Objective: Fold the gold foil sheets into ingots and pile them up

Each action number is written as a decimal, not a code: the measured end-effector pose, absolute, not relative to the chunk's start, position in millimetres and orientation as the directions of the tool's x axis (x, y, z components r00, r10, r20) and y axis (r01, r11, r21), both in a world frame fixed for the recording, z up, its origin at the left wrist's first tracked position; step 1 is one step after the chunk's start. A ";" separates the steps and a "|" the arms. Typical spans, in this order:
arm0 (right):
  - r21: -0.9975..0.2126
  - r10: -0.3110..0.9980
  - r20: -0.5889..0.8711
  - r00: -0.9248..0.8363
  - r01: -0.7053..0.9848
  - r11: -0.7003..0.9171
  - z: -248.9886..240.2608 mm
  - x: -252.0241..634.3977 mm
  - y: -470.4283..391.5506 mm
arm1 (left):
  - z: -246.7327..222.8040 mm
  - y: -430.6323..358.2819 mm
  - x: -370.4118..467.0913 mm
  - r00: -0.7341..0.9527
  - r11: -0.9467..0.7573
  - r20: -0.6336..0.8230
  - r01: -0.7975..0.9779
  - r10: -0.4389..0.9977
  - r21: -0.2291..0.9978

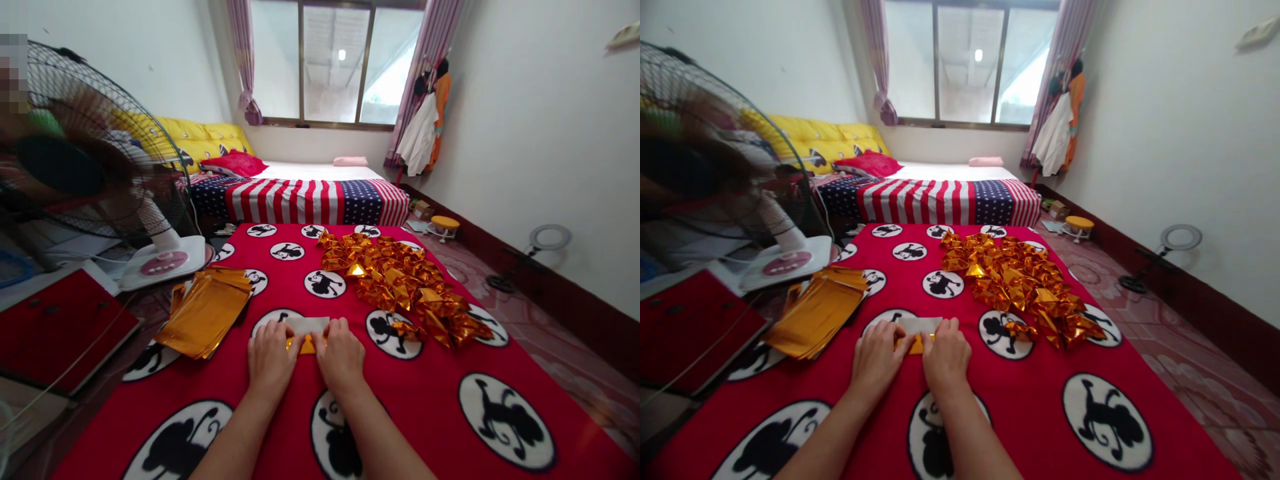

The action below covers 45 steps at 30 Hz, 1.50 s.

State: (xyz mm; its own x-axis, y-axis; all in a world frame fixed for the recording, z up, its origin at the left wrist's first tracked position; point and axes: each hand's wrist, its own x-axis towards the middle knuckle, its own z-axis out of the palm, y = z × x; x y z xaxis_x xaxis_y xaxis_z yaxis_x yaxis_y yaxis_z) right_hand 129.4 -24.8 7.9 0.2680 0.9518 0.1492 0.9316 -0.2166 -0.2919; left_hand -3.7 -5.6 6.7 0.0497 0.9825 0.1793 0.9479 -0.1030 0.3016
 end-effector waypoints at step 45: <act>-0.758 0.949 0.201 0.245 0.653 -0.008 -9.7 164.2 -28.7 | -12.2 15.8 -39.0 0.121 -0.221 0.184 0.504 0.975 0.835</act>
